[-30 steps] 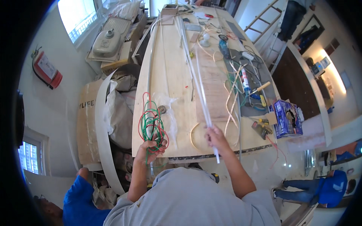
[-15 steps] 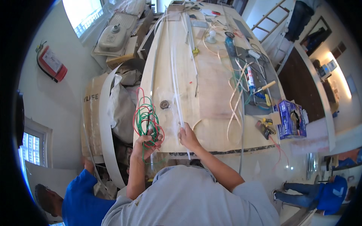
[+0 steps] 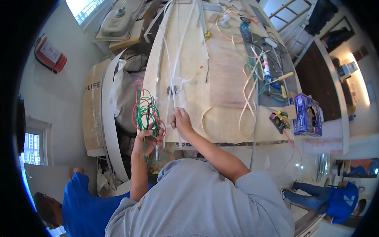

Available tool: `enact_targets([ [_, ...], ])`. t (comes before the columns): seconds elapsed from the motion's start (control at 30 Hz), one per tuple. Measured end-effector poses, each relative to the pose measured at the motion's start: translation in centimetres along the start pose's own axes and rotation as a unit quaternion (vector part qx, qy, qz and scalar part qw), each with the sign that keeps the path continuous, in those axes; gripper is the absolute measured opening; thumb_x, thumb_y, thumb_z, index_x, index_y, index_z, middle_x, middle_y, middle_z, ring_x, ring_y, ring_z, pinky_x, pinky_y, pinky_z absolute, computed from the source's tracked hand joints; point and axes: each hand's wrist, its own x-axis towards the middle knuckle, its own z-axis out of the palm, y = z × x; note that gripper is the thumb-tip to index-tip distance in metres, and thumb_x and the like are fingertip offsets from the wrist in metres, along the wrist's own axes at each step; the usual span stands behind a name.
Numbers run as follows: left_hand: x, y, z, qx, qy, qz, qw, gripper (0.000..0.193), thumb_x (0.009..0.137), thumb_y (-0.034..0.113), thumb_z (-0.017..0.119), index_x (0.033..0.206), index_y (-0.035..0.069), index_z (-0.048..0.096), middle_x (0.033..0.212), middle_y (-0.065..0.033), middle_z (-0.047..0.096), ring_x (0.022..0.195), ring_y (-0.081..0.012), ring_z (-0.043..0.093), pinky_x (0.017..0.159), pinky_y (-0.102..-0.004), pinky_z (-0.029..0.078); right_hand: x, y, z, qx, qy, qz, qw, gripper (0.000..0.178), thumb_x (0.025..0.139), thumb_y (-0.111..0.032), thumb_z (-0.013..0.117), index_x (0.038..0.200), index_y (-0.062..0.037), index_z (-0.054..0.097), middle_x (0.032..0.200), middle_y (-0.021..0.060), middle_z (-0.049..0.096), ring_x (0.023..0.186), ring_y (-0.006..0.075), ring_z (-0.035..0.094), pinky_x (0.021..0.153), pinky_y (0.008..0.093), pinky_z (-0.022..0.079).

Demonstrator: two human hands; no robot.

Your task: Preparing and organizing electrical wiring and conduits on a workbench.

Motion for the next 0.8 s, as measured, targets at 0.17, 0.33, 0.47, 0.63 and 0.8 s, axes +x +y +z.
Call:
enact_targets([
  [0.17,1.5,-0.8,-3.3,0.062,0.033,-0.001,0.998,0.030,0.073,0.019,0.053,0.101,0.009,0.046,0.082,-0.0065,0.052,0.066,-0.0130,0.047,0.059,-0.0251,0.038,0.4,2.2,-0.6,-0.076,0.030,-0.051,0.995,0.021,0.099,-0.019,0.035,0.108,-0.0017,0.043,0.064,0.0037,0.047,0.047,0.0101,0.045,0.042,0.0242,0.037],
  [0.33,0.5,-0.5,-4.4,0.015,0.039,0.023,0.999,0.034,0.073,0.019,0.053,0.104,0.007,0.046,0.083,-0.0063,0.053,0.065,-0.0134,0.048,0.056,-0.0253,0.039,0.9,1.5,-1.5,-0.138,0.042,-0.069,0.987,0.019,0.098,-0.016,0.035,0.108,-0.0016,0.043,0.064,0.0037,0.049,0.047,0.0109,0.047,0.043,0.0253,0.039],
  [0.47,0.5,-0.2,-4.7,0.005,0.038,0.015,0.999,0.034,0.073,0.019,0.052,0.104,0.008,0.046,0.083,-0.0068,0.053,0.064,-0.0139,0.048,0.056,-0.0259,0.039,4.0,0.5,0.8,-0.189,0.037,-0.050,0.980,0.027,0.097,-0.014,0.035,0.120,-0.0009,0.040,0.069,0.0050,0.050,0.050,0.0111,0.048,0.045,0.0253,0.040],
  [0.63,0.6,0.2,-4.6,-0.019,0.052,0.029,0.998,0.033,0.073,0.019,0.052,0.104,0.010,0.046,0.086,-0.0087,0.053,0.065,-0.0158,0.049,0.058,-0.0281,0.040,11.4,0.7,0.4,-0.295,0.087,-0.188,0.933,0.031,0.096,-0.012,0.035,0.125,-0.0009,0.038,0.063,0.0028,0.049,0.046,0.0114,0.048,0.043,0.0265,0.040],
  [0.8,0.0,0.4,-5.4,-0.049,0.074,0.023,0.996,0.034,0.070,0.018,0.056,0.103,0.016,0.048,0.086,-0.0096,0.054,0.068,-0.0166,0.051,0.058,-0.0279,0.039,16.5,-1.1,1.7,-0.334,0.086,-0.112,0.932,0.033,0.095,-0.011,0.035,0.125,-0.0005,0.040,0.067,0.0066,0.056,0.050,0.0133,0.055,0.044,0.0271,0.044],
])
